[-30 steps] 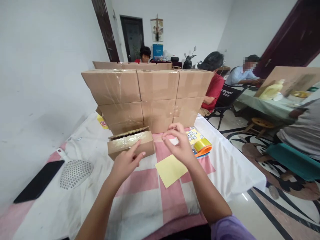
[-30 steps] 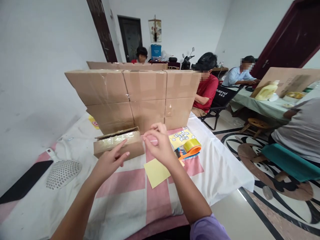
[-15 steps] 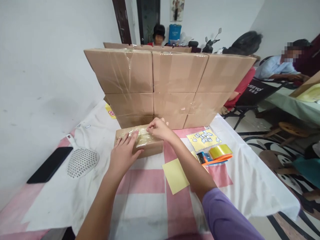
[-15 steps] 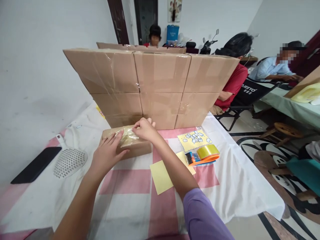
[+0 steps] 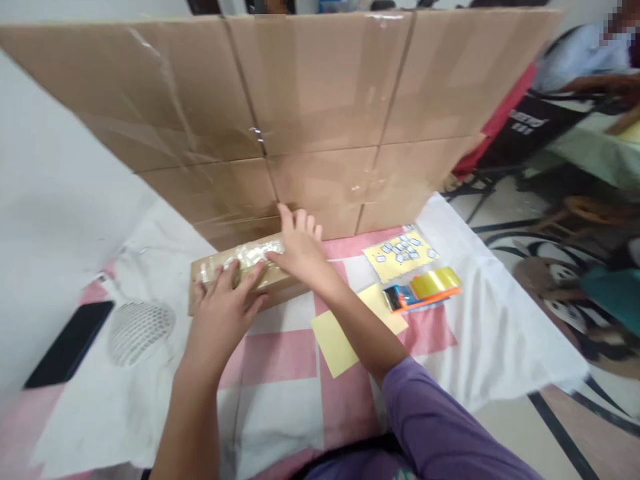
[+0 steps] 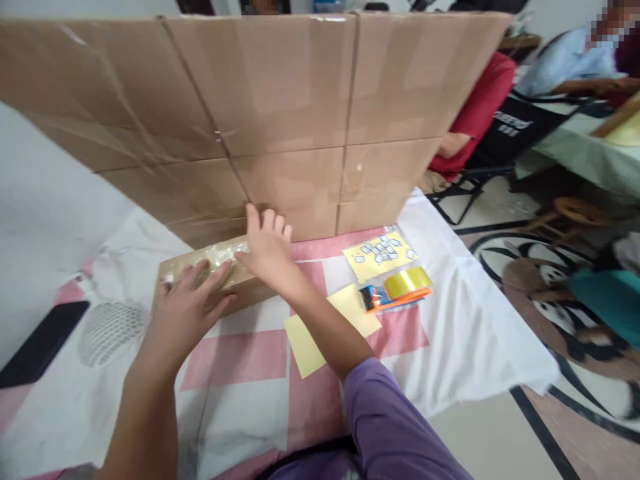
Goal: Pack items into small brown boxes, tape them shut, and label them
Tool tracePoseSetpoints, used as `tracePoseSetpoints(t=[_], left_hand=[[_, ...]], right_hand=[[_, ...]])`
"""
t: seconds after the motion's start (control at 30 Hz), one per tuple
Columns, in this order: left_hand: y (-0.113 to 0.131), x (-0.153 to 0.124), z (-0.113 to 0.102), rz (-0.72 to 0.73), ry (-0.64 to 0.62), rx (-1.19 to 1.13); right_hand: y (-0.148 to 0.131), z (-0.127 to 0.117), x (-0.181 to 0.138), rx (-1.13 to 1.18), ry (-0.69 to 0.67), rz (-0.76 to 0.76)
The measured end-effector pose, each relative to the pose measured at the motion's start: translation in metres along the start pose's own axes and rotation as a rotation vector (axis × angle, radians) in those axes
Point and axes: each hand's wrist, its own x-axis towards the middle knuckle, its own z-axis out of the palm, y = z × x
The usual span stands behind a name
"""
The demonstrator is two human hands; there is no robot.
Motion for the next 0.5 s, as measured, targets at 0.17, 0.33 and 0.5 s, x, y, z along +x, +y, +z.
tracePoseSetpoints(t=[0.17,0.33,0.5], left_hand=[[0.013,-0.005,0.005,0.006,0.057,-0.032],[0.011,-0.021,0.017,0.062,0.178,-0.070],[0.007,-0.017,0.017,0.035,0.144,-0.123]], right_hand=[[0.039,-0.037,-0.009,-0.109,-0.062,0.079],[0.143,-0.099,-0.020,-0.402,-0.447,0.205],[0.208,-0.128,-0.026,-0.433,-0.773,0.149]])
